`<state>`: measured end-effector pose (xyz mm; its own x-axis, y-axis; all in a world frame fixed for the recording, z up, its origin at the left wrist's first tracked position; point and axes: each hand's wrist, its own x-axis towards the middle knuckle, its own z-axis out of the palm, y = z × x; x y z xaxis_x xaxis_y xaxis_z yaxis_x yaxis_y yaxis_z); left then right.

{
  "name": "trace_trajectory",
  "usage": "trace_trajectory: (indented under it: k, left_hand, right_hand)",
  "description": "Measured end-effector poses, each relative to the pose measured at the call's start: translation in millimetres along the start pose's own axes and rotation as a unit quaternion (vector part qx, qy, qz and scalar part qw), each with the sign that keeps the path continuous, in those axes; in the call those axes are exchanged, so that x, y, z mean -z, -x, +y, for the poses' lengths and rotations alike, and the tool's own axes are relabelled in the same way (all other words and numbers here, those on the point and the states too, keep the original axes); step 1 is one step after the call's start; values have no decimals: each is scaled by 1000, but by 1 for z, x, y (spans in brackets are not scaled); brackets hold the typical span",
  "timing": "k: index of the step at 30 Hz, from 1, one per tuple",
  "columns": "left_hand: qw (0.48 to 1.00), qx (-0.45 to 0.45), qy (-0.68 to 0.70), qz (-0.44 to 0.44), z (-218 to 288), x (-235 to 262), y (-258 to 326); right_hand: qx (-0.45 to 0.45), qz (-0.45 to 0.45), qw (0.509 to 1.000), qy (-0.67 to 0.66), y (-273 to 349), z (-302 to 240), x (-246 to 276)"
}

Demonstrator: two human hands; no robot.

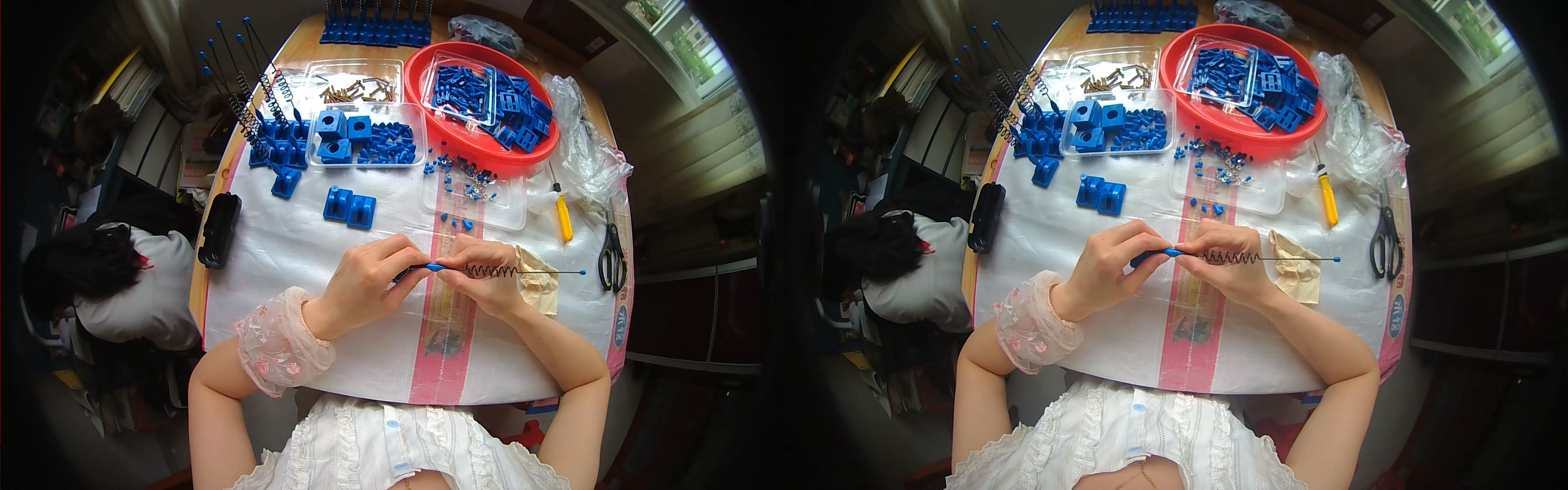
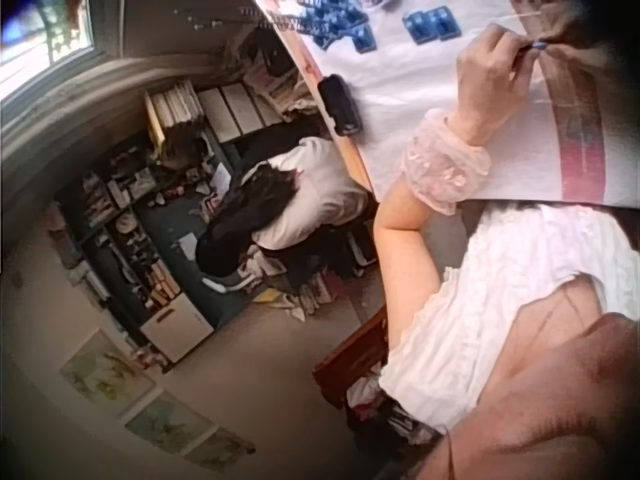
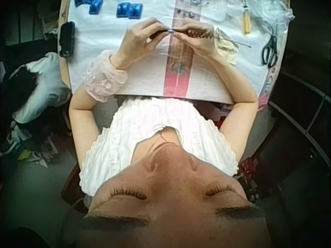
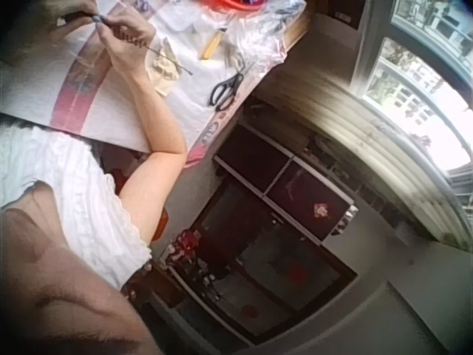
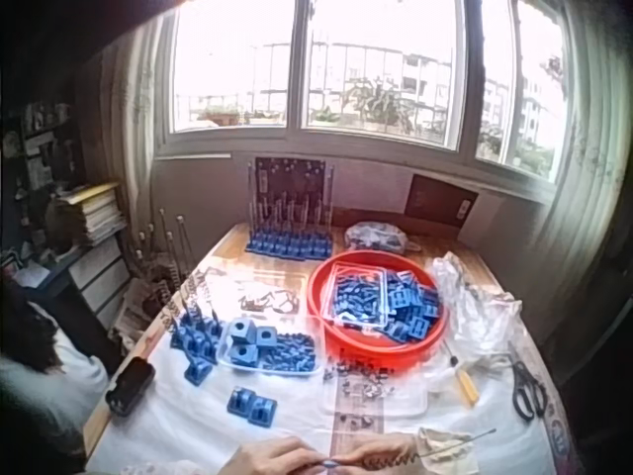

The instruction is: Assembling blue plastic blocks with springs and wires at a workbench.

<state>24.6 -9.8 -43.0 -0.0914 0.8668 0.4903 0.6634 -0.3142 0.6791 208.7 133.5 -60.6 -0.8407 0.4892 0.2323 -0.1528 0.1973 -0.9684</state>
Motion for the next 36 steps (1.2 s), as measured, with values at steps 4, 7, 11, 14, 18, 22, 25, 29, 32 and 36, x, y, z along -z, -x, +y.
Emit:
trace_trajectory:
  k: [4, 7, 11, 14, 18, 22, 25, 29, 32, 36]
  left_hand:
    - [1000, 4, -1, -2, 0, -1, 0]
    - [1000, 0, -1, 0, 0, -1, -1]
    - [1000, 0, 3, 6, 0, -1, -1]
    - [1000, -16, -8, 12, -2, -3, -1]
    - [1000, -3, -1, 11, 0, -4, -3]
    - [1000, 3, 0, 12, 1, -4, -3]
    - [1000, 11, 5, 12, 4, -4, -4]
    - [1000, 17, 4, 13, 5, -4, -4]
    - [1000, 28, 4, 0, 7, -3, -5]
    - [999, 31, 13, -1, 8, -2, -6]
  right_hand:
    - [-3, 1, 1000, 2, 1, 1, 0]
    - [-12, 2, 1000, -5, 0, -5, -1]
    - [-26, 5, 1000, -14, 0, -6, -1]
    - [-16, 4, 1000, -7, 0, -4, 0]
    - [-13, 11, 1000, -7, 1, -2, 1]
    - [8, 7, 1000, 9, -2, -6, 0]
    - [10, 5, 1000, 14, -1, 0, 3]
    - [-9, 7, 1000, 0, -2, -2, 1]
    - [-7, 11, 1000, 5, -2, -5, 1]
    - [-13, 13, 1000, -11, -1, -3, 1]
